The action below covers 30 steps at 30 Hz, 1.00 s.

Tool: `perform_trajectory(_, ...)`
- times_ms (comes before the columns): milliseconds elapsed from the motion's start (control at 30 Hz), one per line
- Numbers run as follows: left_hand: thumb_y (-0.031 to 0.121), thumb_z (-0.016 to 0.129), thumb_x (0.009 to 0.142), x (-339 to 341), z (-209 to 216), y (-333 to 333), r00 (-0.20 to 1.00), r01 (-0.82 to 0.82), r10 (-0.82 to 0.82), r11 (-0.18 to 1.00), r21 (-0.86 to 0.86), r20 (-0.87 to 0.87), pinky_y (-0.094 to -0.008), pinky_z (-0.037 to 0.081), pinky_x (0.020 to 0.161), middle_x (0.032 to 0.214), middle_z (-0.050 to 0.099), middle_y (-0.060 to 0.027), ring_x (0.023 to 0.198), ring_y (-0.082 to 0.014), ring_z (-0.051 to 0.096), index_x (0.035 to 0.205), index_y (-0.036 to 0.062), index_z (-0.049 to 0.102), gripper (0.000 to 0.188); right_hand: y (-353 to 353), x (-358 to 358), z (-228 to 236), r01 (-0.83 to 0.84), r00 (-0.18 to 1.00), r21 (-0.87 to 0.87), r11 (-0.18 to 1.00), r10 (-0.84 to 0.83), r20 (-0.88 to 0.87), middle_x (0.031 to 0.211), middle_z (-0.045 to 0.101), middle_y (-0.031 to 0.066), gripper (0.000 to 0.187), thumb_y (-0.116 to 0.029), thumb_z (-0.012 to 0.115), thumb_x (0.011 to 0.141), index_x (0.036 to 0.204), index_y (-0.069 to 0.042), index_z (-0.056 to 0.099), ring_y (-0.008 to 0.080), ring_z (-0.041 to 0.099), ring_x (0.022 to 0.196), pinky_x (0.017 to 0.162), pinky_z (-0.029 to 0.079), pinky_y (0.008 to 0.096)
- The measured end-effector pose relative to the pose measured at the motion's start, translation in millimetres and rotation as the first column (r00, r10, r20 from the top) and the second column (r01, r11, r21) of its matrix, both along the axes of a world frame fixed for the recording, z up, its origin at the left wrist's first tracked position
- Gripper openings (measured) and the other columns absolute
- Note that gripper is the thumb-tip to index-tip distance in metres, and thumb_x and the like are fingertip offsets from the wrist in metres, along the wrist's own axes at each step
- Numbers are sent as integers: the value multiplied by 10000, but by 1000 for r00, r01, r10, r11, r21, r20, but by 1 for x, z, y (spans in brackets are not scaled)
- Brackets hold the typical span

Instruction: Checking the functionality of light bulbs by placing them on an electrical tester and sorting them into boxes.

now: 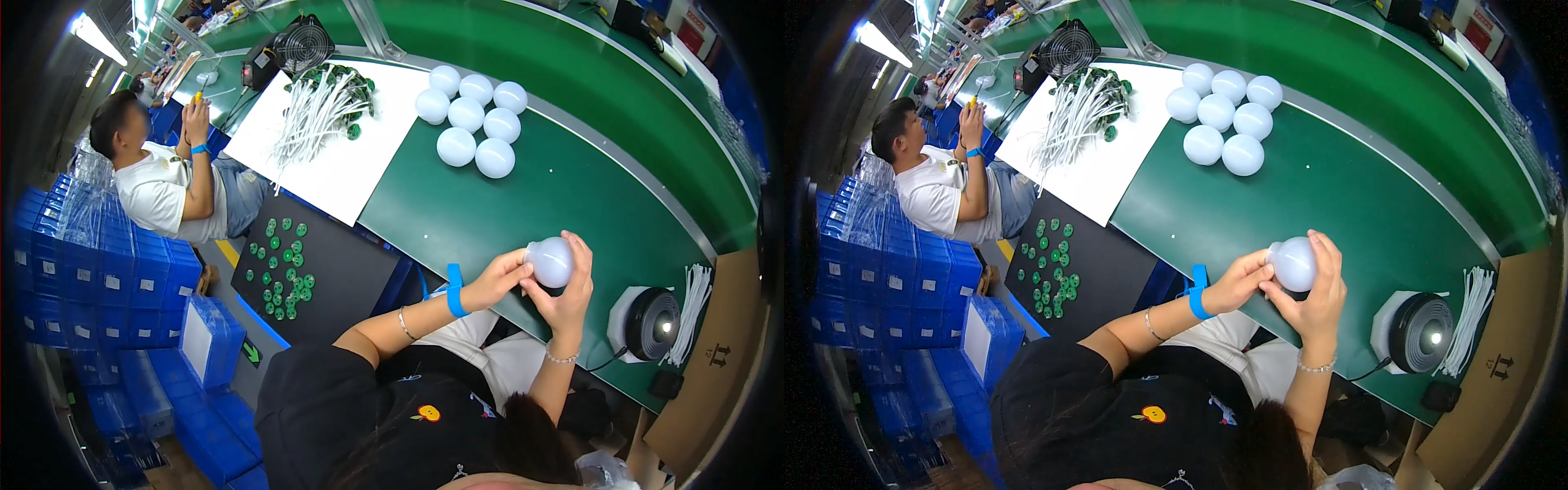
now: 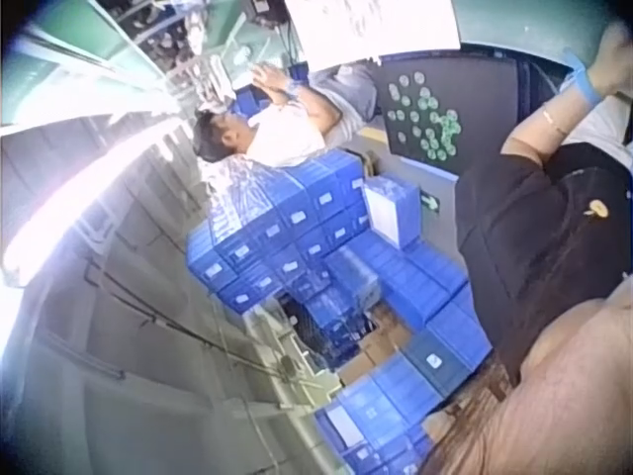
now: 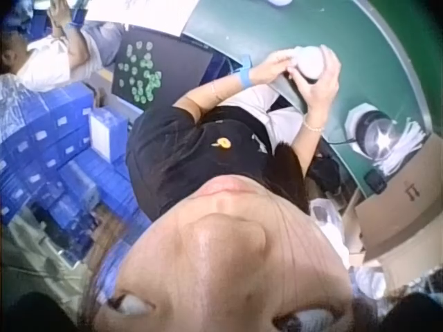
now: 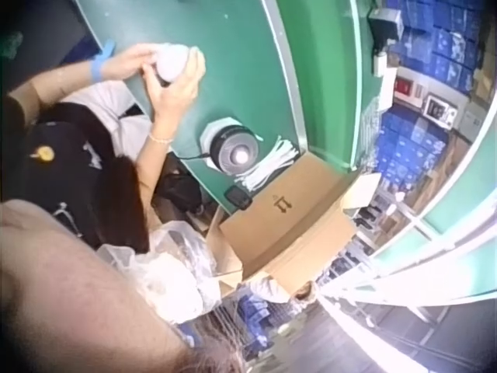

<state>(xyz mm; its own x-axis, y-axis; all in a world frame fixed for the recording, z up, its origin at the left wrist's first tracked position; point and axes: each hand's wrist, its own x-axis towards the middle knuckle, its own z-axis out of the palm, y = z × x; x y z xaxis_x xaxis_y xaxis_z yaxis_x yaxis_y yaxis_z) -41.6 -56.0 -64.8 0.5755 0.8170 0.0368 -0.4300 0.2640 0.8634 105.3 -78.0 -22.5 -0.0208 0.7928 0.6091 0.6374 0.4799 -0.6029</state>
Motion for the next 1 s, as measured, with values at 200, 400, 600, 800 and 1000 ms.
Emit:
perform_trajectory(200, 292, 410, 1003, -5, 14, 8, 961, 185, -139, 966, -182, 238, -221, 414, 689, 959, 530, 15, 816, -51, 484, 1272, 43, 460, 371, 4, -3, -9, -34, 998, 220, 975, 45, -42, 1198, 529, 223, 816, -175, 891, 555, 1193, -85, 390, 370, 578, 1026, 776, 528, 414)
perform_trajectory(400, 188, 491, 962, 17, 19, -3, 973, 105, -27, 937, -335, 229, -274, 434, 878, 1071, 541, -30, 1012, -117, 514, 1144, 55, 506, 225, -15, 11, 6, 111, 976, 331, 937, -165, 141, 1150, 544, 205, 763, -257, 866, 601, 1221, -80, 459, 344, 593, 979, 802, 516, 409)
perform_trajectory(600, 76, 603, 858, 21, 15, -32, 897, 88, 108, 907, 412, -428, -324, 391, 916, 1007, 595, -97, 995, -219, 550, 1064, 23, 550, 219, -64, 32, 12, 236, 966, 365, 901, -176, -191, 1189, 453, 275, 896, -356, 813, 653, 1318, -131, 255, 335, 527, 1029, 746, 553, 435)
perform_trajectory(800, 197, 690, 788, 51, 30, -54, 688, 509, 291, 459, 728, -665, -536, 201, 1057, 1468, 157, -280, 1315, -461, 228, 1416, -19, 229, 808, -95, 84, 51, 754, 625, 381, 535, -404, -668, 1288, 437, 261, 763, -232, 678, 733, 1359, -85, 268, 350, 513, 1100, 940, 454, 464)
perform_trajectory(1000, 187, 700, 782, 94, 26, -63, 763, 515, 174, 418, 748, -623, -498, 231, 1066, 1479, 140, -284, 1331, -455, 227, 1434, -40, 183, 862, -104, 122, 30, 692, 616, 188, 697, -435, -657, 1288, 423, 135, 720, -15, 647, 750, 1378, -57, 297, 268, 465, 1176, 1041, 355, 384)
